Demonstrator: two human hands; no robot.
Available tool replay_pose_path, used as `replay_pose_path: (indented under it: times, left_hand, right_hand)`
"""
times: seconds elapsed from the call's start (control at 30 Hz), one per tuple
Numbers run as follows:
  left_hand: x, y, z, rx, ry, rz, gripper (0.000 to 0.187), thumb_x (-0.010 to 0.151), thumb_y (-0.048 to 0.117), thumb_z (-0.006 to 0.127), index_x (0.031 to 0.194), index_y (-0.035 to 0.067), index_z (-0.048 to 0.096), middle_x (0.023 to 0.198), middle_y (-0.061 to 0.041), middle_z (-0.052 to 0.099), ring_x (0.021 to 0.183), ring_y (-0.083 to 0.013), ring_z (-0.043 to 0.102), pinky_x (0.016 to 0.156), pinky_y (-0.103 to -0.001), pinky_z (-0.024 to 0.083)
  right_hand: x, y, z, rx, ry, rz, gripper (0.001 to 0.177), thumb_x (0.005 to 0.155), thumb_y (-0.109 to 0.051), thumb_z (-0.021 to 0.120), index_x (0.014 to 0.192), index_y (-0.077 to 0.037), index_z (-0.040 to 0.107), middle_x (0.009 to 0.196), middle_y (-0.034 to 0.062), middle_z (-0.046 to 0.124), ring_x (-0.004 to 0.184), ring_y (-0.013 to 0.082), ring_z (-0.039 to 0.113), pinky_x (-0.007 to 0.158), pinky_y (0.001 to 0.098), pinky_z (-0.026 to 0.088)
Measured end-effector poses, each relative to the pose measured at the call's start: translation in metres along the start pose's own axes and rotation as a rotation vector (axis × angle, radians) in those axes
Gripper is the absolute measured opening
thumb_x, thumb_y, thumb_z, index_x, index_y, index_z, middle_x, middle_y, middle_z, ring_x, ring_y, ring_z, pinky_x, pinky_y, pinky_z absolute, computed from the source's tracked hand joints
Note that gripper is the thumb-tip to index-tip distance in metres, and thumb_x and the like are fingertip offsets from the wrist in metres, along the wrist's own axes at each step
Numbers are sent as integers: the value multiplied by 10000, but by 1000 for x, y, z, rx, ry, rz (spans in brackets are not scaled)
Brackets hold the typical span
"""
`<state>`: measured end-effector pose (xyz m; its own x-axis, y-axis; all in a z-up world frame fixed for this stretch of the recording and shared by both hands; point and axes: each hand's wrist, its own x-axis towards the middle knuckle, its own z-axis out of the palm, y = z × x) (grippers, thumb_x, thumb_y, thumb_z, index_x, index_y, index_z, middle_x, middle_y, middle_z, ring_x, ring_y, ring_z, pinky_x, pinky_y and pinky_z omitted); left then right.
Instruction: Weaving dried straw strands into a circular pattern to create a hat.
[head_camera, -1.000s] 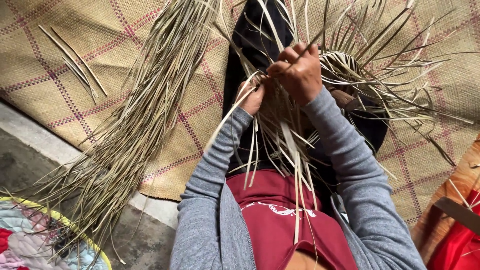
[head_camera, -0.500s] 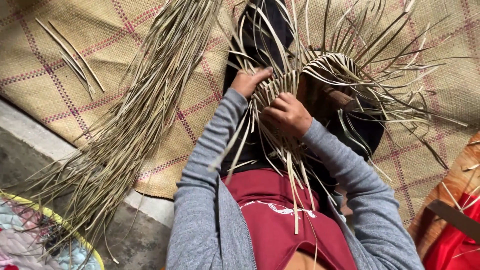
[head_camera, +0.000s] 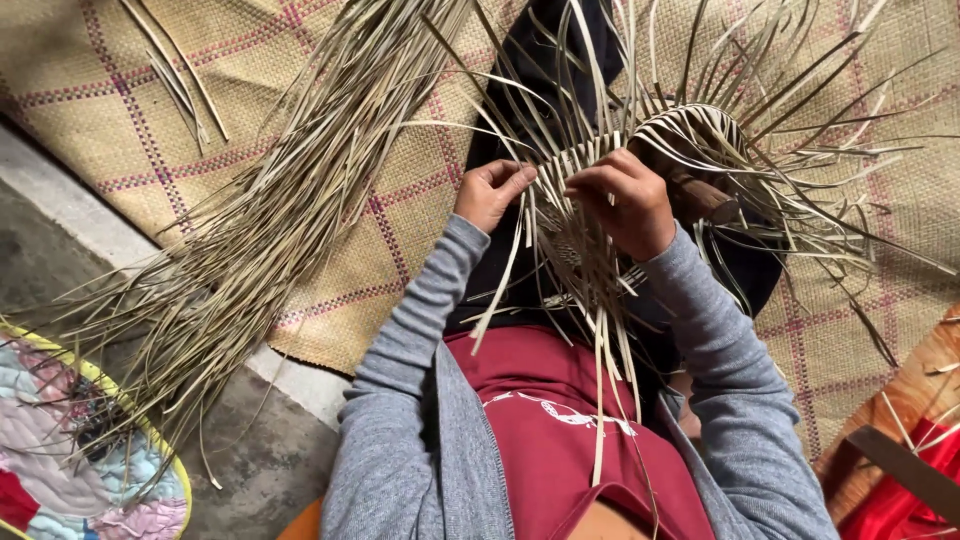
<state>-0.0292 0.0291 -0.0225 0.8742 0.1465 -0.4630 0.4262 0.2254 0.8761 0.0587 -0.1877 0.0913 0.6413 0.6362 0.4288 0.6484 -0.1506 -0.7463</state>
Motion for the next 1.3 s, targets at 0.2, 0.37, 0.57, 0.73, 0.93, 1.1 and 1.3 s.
replay_pose_path:
  times: [0.2,0.37,0.57,0.73,0.93,1.1,1.3]
  left_hand:
    - [-2,-14,14,-48,72,94,146,963,272,811,1026,140,817,873,-42,786,850,-79,699,771,-287,633]
    - [-16,-8,13,-320,109,40,247,1006,264,752,1163,73,757,922,-92,766,846,-135,707,772,-303,656]
    - [-29,8,18,-100,221,90,211,922,277,844,1036,102,815,825,-93,778,782,-119,715,716,-321,644]
    - [-26,-1,26,-33,235,139,156,955,257,797,1024,118,813,842,-66,776,823,-101,692,775,-307,608]
    - [-29,2,27,-48,194,157,149,988,250,760,1046,119,803,864,-47,773,871,-89,678,830,-299,595]
    - [-42,21,36,-81,243,160,115,1007,190,727,1054,110,795,859,-31,760,889,-75,646,842,-286,591]
    - [-43,18,34,-19,295,191,140,974,150,765,1106,108,779,931,-99,793,969,-138,712,903,-359,602]
  right_hand:
    - [7,-4,22,-158,-110,-48,81,927,-111,837,981,-94,779,839,100,672,759,309,618,703,442,515]
    - [-15,20,31,-376,-129,-66,118,957,-247,798,1014,-155,752,863,61,632,809,273,586,740,389,480]
    - [-11,17,39,-485,-88,-103,171,935,-302,812,1007,-185,710,828,41,588,791,257,573,733,388,436]
    - [-2,8,44,-545,-156,-9,372,787,-238,845,1115,-233,669,897,26,573,852,262,589,765,399,428]
    - [14,-8,39,-556,-120,-75,194,847,-205,800,1012,-261,715,914,19,541,847,248,551,764,390,394]
    - [27,12,47,-630,-110,-125,109,894,-257,807,948,-286,716,934,-1,524,855,229,507,784,379,373]
    - [36,32,55,-639,-193,-76,345,713,-367,907,984,-259,722,918,5,560,870,227,554,807,390,393]
